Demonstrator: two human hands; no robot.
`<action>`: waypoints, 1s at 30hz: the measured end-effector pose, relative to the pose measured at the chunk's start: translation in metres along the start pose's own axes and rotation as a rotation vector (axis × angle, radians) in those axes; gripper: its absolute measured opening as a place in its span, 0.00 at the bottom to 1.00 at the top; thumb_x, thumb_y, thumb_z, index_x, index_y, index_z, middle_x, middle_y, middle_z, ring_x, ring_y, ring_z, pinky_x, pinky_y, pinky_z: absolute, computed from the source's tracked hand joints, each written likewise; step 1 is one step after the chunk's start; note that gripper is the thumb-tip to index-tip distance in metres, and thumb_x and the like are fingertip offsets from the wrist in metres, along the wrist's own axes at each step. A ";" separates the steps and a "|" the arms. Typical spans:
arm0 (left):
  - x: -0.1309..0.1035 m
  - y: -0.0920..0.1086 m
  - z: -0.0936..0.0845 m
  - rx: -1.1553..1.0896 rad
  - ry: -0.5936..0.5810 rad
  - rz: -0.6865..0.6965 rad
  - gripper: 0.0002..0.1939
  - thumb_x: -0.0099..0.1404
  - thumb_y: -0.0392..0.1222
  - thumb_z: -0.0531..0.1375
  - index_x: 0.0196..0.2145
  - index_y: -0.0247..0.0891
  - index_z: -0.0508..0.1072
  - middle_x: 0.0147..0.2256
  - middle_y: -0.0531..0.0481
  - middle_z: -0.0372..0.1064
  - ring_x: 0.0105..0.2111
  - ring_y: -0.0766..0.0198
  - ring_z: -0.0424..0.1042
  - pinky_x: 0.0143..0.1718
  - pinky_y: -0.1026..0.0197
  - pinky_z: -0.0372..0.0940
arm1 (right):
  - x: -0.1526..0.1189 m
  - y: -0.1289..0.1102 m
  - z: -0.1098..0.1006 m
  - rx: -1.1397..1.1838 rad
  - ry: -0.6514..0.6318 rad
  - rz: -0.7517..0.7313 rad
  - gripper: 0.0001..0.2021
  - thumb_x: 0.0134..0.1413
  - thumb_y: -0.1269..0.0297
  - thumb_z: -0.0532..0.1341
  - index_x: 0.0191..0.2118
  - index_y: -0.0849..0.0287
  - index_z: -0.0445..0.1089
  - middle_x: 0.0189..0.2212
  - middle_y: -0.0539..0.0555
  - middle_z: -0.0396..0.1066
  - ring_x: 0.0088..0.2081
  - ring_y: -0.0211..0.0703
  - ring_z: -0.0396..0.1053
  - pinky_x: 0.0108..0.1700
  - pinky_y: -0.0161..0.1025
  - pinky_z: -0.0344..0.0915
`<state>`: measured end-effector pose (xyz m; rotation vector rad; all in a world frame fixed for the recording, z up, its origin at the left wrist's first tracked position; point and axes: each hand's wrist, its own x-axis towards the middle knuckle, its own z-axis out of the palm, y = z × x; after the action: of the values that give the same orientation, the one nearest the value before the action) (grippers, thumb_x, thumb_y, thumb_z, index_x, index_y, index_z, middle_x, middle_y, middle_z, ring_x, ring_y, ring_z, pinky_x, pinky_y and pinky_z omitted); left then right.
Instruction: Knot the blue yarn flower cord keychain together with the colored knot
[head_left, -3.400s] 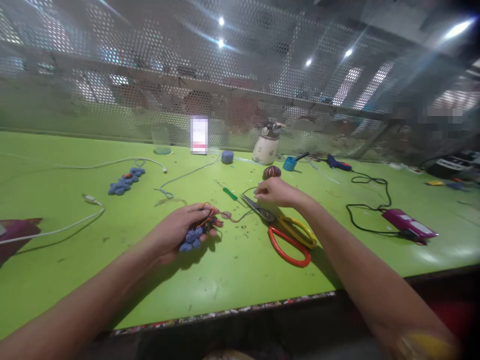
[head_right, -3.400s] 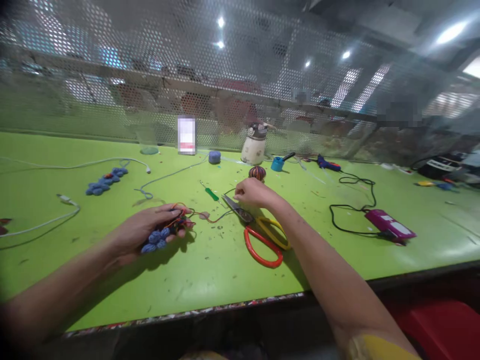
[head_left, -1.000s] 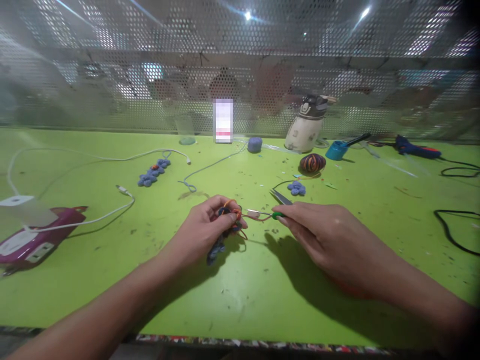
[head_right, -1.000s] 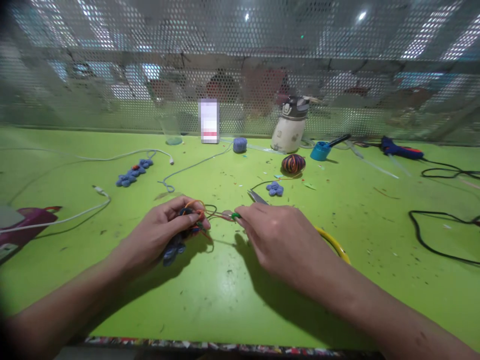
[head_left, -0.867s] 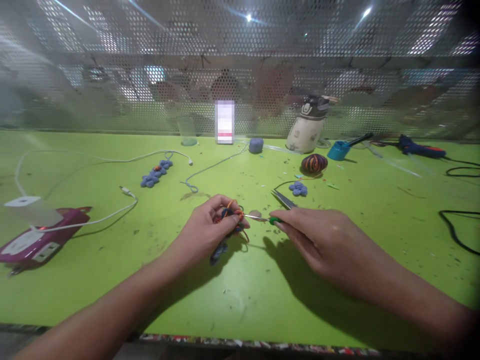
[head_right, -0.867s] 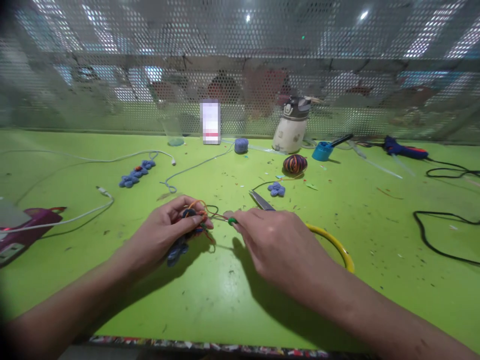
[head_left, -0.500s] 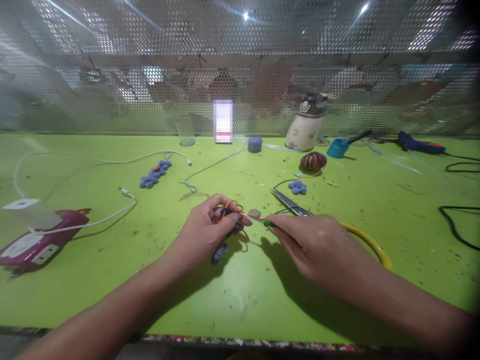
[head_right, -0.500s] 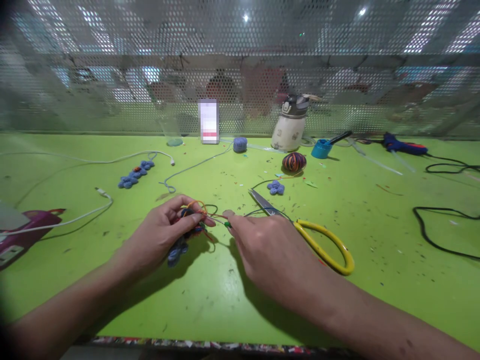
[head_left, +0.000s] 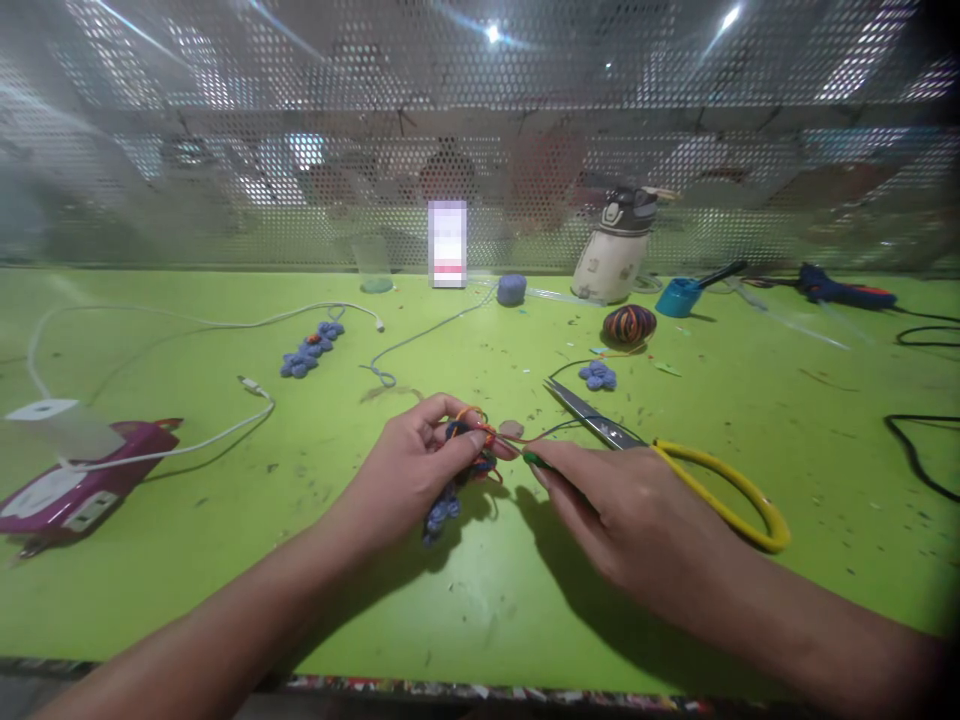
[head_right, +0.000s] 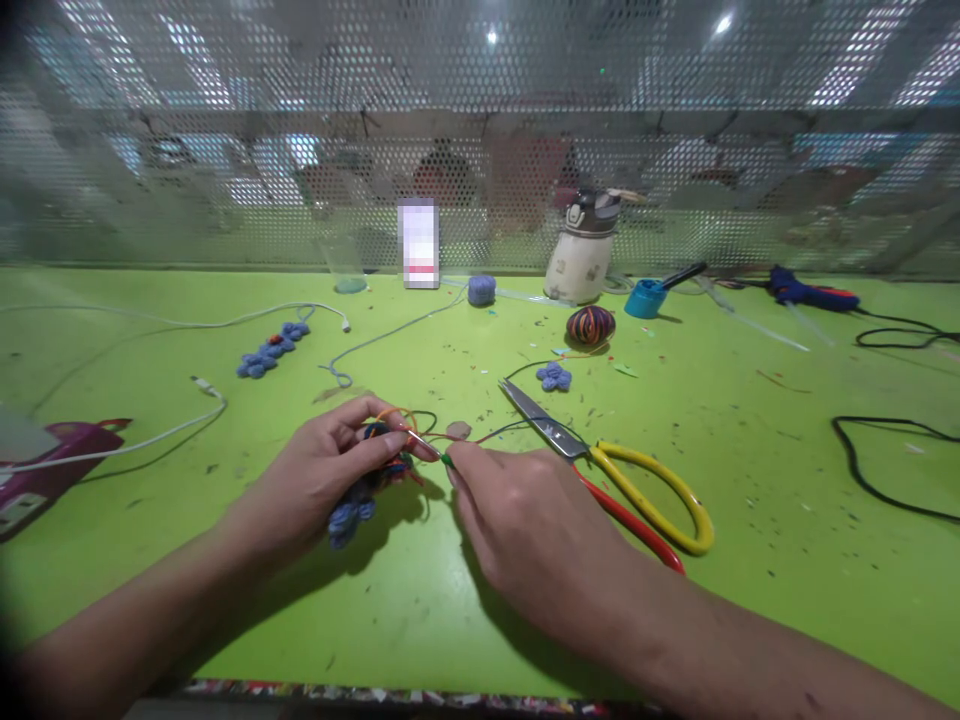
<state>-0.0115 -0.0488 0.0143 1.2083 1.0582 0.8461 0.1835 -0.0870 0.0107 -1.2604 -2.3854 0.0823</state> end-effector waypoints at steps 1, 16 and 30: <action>0.000 0.000 -0.001 -0.025 -0.015 -0.007 0.08 0.61 0.42 0.62 0.33 0.38 0.66 0.34 0.46 0.78 0.28 0.68 0.72 0.31 0.66 0.64 | 0.000 0.000 0.000 0.008 0.003 -0.004 0.10 0.63 0.69 0.50 0.37 0.60 0.69 0.28 0.56 0.75 0.27 0.41 0.71 0.29 0.38 0.60; -0.003 0.002 -0.003 -0.151 -0.076 -0.043 0.08 0.61 0.41 0.62 0.34 0.38 0.66 0.35 0.46 0.78 0.27 0.70 0.72 0.29 0.67 0.64 | 0.007 0.000 -0.012 0.173 0.037 0.094 0.12 0.61 0.69 0.53 0.45 0.58 0.71 0.28 0.52 0.75 0.27 0.40 0.72 0.31 0.37 0.64; 0.000 0.000 -0.001 -0.145 -0.022 -0.044 0.06 0.59 0.41 0.63 0.32 0.38 0.69 0.29 0.51 0.75 0.28 0.69 0.71 0.28 0.69 0.63 | 0.011 -0.003 -0.019 0.491 -0.144 0.335 0.10 0.61 0.66 0.53 0.37 0.59 0.72 0.19 0.47 0.70 0.16 0.33 0.61 0.19 0.33 0.56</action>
<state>-0.0128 -0.0485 0.0142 1.0669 0.9855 0.8590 0.1836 -0.0829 0.0327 -1.4172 -2.0535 0.8295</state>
